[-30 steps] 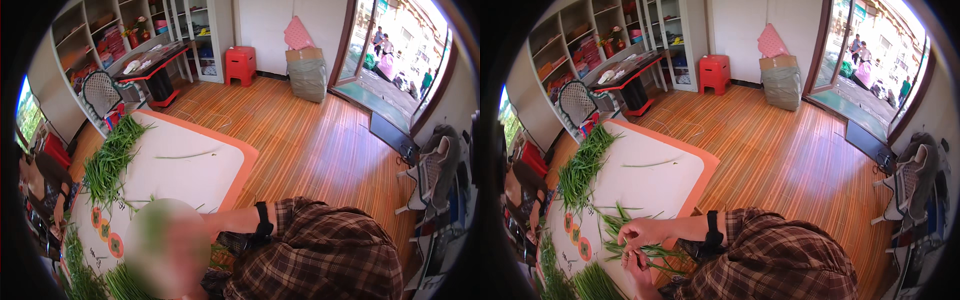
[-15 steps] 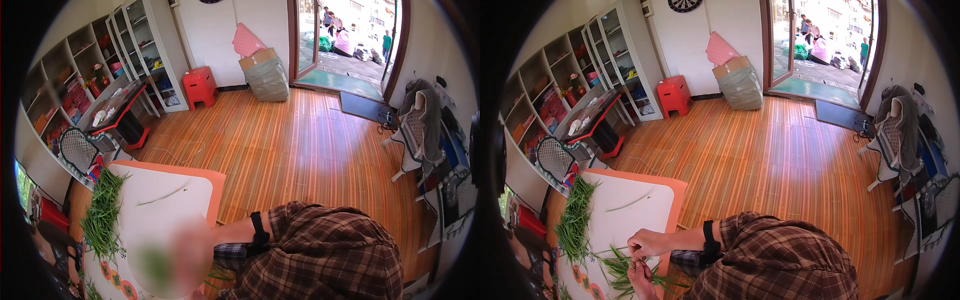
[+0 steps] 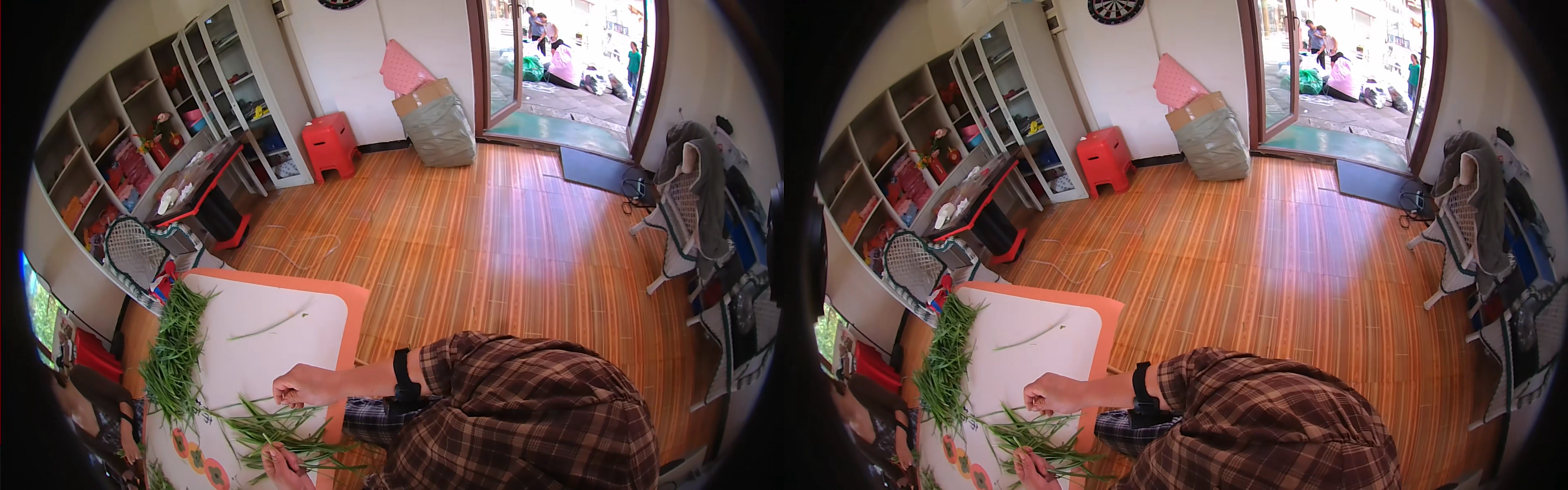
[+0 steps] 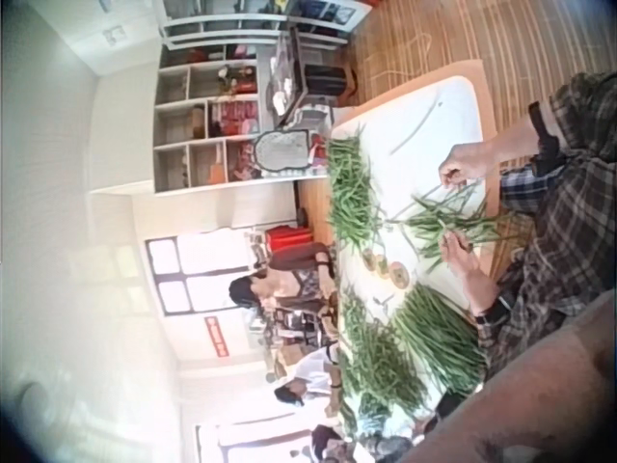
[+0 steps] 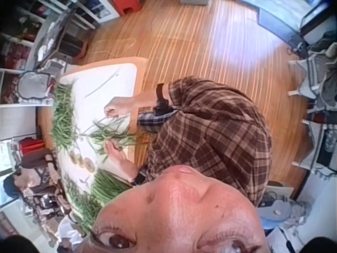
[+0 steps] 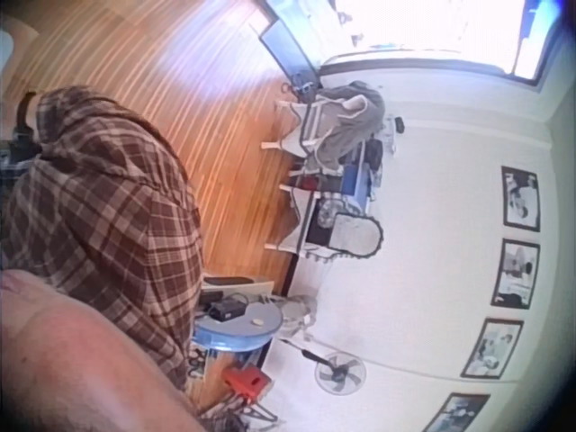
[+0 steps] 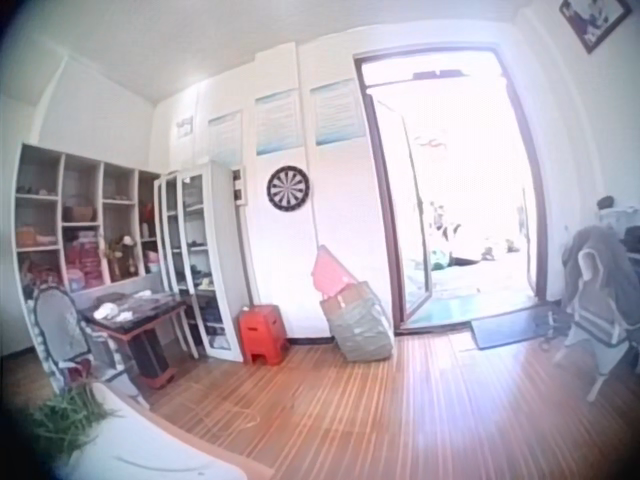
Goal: The person picks through a bunch of green vegetable stalks by hand, removing unwanted bits and placing the cleaned stalks into a pile on the table.
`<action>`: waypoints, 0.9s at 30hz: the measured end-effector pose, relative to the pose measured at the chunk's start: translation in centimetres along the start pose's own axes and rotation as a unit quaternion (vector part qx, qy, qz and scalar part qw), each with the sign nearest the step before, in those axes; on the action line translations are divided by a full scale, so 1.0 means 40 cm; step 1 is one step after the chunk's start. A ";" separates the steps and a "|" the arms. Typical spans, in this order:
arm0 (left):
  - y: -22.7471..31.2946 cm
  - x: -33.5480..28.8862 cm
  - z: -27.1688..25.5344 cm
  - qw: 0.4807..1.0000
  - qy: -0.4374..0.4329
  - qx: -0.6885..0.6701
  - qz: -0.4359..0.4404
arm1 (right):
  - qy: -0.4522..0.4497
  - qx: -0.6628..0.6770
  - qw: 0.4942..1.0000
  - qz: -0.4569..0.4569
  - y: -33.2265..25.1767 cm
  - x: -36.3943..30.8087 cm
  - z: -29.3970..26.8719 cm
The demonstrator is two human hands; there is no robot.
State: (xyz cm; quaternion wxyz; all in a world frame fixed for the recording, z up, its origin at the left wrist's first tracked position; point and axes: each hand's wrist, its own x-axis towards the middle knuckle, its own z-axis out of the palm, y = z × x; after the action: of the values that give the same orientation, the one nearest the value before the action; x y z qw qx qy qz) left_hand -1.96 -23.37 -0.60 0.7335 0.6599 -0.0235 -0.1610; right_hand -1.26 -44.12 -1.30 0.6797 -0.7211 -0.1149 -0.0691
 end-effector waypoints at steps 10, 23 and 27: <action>-0.056 0.095 -0.148 0.990 -0.006 -0.138 0.027 | -0.047 -0.254 0.961 -0.098 0.070 0.072 0.082; -0.035 0.194 -0.086 0.974 -0.083 -0.209 -0.023 | -0.034 -0.389 0.918 -0.069 0.216 0.103 0.112; -0.059 0.212 -0.123 0.959 -0.147 -0.242 0.022 | -0.012 -0.365 0.928 -0.071 0.194 0.093 0.108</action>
State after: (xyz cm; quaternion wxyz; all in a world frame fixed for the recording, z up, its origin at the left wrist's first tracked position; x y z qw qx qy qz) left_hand 6.81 -21.10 -5.03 0.8629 0.4314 -0.1061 -0.2412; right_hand 4.08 -39.95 -8.11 0.3617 -0.9100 -0.1405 -0.1457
